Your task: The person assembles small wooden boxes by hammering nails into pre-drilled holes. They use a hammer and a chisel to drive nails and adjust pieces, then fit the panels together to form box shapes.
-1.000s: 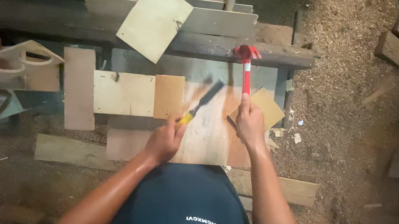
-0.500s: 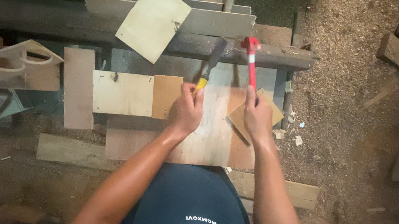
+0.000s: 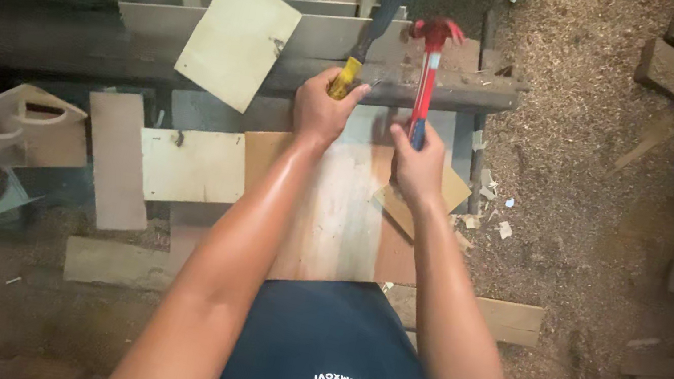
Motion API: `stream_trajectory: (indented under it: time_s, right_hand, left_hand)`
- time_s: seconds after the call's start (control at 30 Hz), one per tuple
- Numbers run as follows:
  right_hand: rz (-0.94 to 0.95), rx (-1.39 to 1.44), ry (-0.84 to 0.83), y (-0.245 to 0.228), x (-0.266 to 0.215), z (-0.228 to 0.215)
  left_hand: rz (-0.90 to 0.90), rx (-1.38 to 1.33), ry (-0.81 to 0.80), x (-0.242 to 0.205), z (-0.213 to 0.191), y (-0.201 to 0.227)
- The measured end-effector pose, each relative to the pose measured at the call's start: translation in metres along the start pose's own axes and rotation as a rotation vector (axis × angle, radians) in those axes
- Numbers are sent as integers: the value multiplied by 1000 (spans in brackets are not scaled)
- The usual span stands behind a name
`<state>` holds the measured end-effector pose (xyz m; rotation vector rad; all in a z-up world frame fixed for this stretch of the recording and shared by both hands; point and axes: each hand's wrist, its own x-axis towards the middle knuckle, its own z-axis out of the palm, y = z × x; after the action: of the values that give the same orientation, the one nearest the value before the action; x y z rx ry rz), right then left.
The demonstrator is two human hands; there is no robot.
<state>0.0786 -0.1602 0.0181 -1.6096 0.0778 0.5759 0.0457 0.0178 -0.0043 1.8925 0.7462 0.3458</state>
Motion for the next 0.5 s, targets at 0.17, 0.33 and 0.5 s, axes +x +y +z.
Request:
stream_trajectory:
  time_s: [0.17,0.33,0.5]
  right_hand:
    - [121,-61,50,30,-25,-25]
    - [-66,-281,47,48,-42,-40]
    - [194,-232,66,46,-62,-39]
  left_hand:
    - [-39,85,-95,7,-1,-2]
    - [31,173,-128,14,0,-3]
    - [67,262,-182,24,-4,-2]
